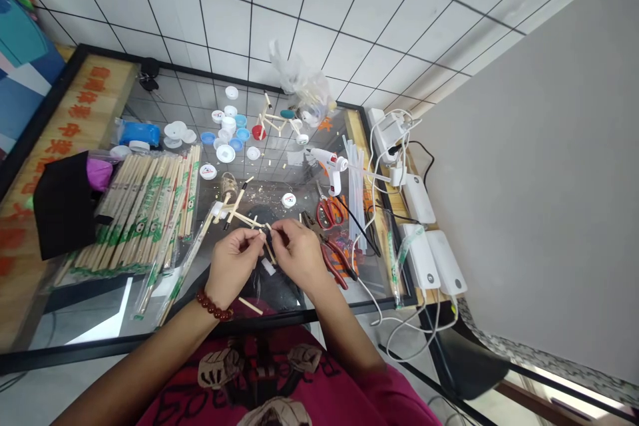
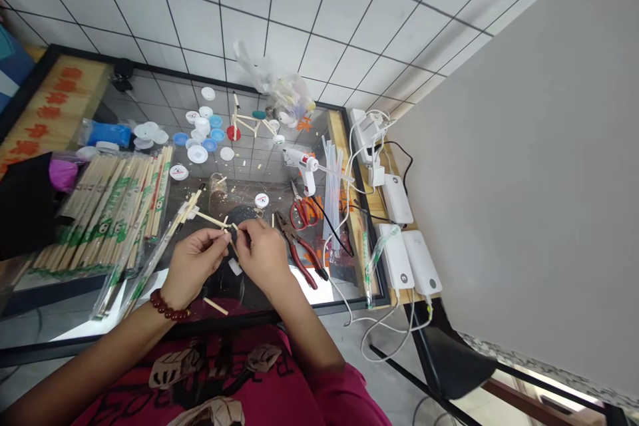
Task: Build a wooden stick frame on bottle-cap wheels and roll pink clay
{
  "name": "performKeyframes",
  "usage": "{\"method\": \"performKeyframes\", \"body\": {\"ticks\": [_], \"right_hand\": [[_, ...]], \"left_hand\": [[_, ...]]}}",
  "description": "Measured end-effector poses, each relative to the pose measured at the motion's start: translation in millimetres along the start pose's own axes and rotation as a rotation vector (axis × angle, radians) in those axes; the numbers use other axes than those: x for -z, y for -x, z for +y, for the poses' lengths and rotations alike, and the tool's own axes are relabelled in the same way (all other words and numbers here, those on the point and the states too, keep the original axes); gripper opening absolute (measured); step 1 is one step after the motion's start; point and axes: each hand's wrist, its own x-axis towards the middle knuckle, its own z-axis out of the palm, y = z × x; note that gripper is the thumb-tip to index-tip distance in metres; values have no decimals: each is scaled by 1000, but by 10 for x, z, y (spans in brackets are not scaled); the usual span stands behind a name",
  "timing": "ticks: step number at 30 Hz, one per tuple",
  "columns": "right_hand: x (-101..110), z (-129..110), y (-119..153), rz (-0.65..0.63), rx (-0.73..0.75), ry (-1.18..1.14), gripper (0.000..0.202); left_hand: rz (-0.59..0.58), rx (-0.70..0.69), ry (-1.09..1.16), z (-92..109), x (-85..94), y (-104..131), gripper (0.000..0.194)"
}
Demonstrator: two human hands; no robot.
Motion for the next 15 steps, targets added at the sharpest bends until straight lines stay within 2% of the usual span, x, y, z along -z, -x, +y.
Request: {"method": "performKeyframes", "body": {"ticks": [8, 15], "right_hand": [[103, -64, -125, -93, 17, 102, 18], [84, -15, -150, -82, 67, 55, 17]], "left_hand": [[17, 44, 77, 37, -52, 3, 37], [37, 64, 117, 86, -86, -21, 39]]}}
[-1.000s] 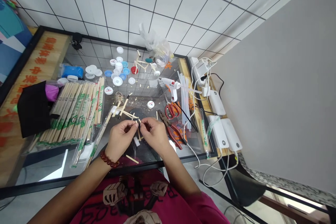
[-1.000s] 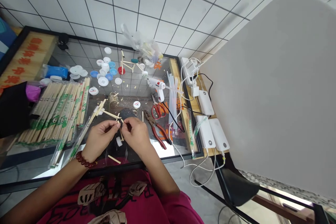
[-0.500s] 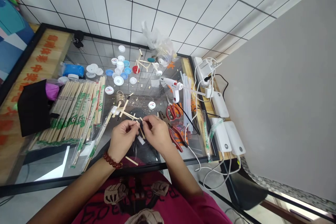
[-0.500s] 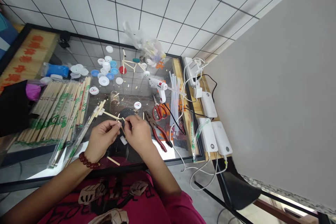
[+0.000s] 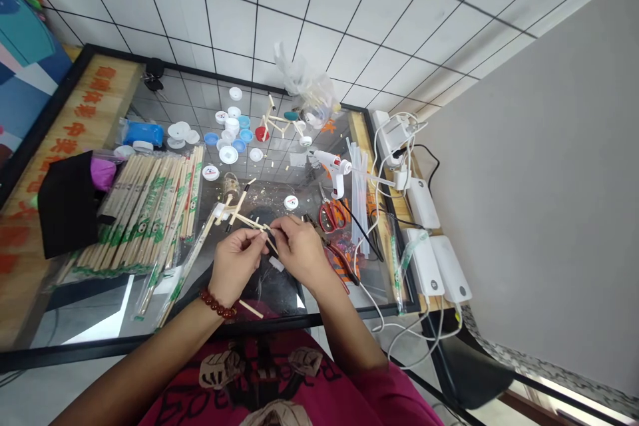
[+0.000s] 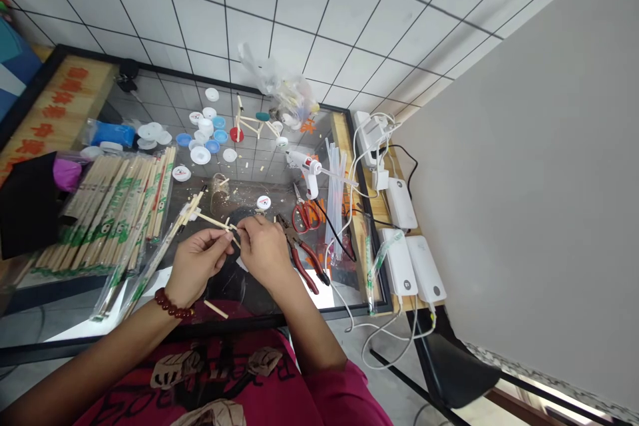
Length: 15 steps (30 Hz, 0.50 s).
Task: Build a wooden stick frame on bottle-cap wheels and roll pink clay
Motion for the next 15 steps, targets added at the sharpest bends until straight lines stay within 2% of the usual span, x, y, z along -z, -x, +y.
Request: {"method": "performKeyframes", "body": {"ticks": [15], "right_hand": [[-123, 20, 2, 72, 41, -150, 16]], "left_hand": [[40, -31, -39, 31, 69, 12, 36]]}}
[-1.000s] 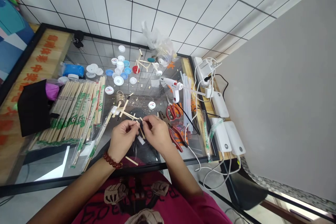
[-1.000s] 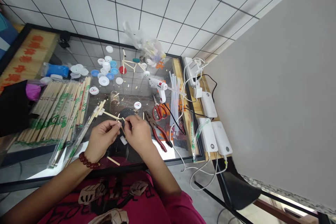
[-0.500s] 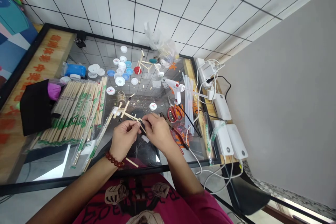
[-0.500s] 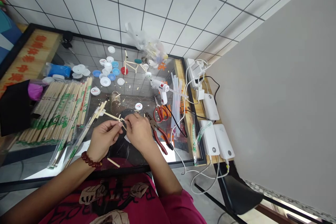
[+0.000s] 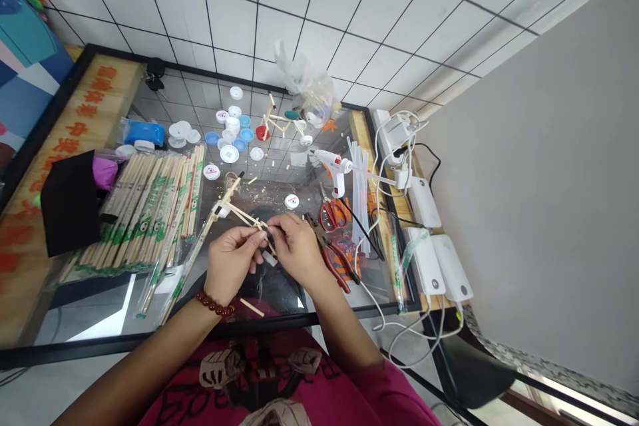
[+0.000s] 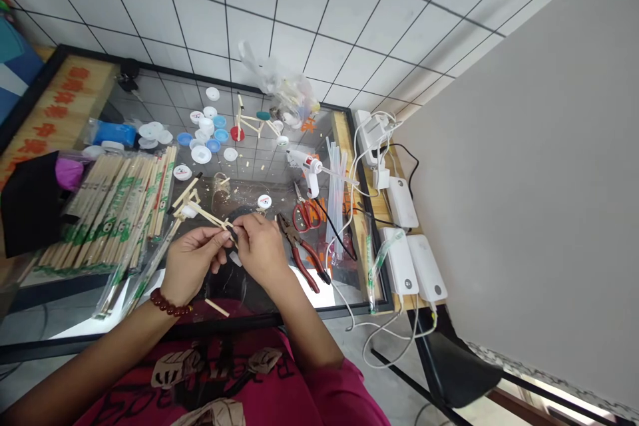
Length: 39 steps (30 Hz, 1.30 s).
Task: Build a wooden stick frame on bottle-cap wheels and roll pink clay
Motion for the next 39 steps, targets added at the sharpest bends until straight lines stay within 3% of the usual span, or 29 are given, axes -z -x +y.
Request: {"method": "performKeyframes", "body": {"ticks": [3, 7, 9, 11, 15, 19, 25, 30, 39], "right_hand": [[-6, -21, -30, 1, 9, -18, 16], [-13, -32, -81, 6, 5, -53, 15], [-27, -23, -108, 8, -3, -85, 15], [-49, -10, -133, 17, -12, -128, 15], [-100, 12, -176, 35, 5, -209, 15], [-133, 30, -218, 48, 39, -273, 15], [-152, 49, -259, 52, 39, -317, 16], [-170, 65, -289, 30, 62, -371, 16], [-266, 134, -332, -10, 28, -495, 14]], "left_hand": [[6, -116, -196, 40, 174, 141, 30], [207, -508, -405, 151, 560, 307, 21], [282, -671, -320, 243, 714, 241, 35], [262, -776, -240, 348, 789, 62, 51], [28, -634, -149, 493, 752, -379, 75], [-140, -460, -113, 503, 665, -581, 84], [-132, -420, -203, 497, 604, -611, 63], [-86, -534, -195, 494, 572, -637, 35], [-84, -592, -149, 409, 602, -638, 29]]}}
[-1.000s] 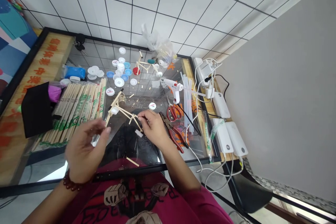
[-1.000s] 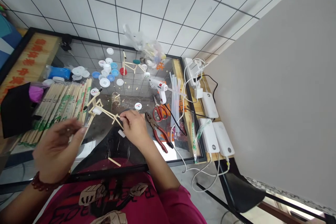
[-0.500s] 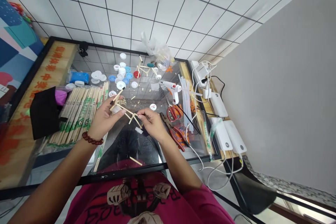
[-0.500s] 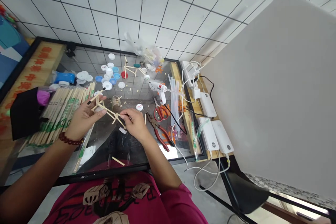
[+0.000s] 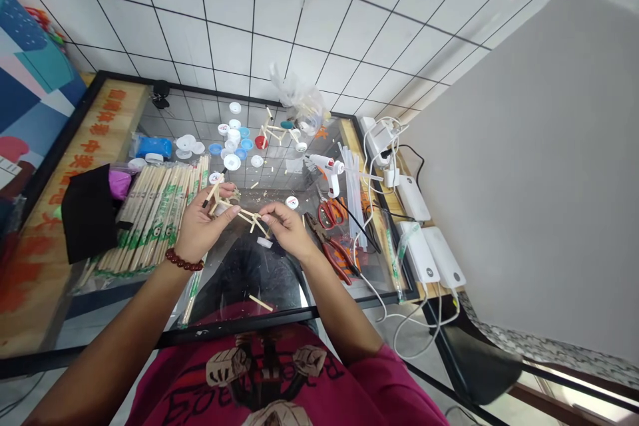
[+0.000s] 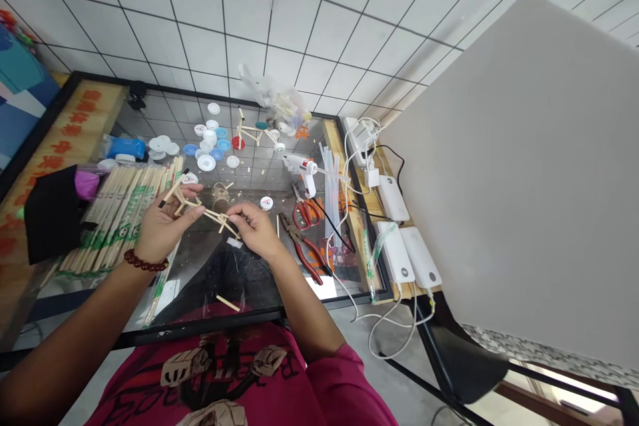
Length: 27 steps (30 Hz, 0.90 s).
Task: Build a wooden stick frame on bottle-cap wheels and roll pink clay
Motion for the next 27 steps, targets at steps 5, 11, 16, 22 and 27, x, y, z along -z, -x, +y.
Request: {"method": "performKeyframes", "body": {"ticks": [5, 11, 16, 22, 27], "right_hand": [[-3, 61, -58, -15, 23, -26, 14], [108, 101, -125, -149, 170, -77, 25], [140, 110, -57, -121, 157, -109, 41], [78, 144, -22, -63, 269, 8, 31], [73, 200, -72, -55, 284, -64, 24]], "left_hand": [[3, -49, -8, -45, 12, 7, 27], [-20, -108, -40, -46, 27, 70, 28], [-1, -103, -46, -87, 53, 99, 30], [7, -133, -52, -121, 29, 88, 29], [-4, -153, -94, -36, -17, 81, 25]]}}
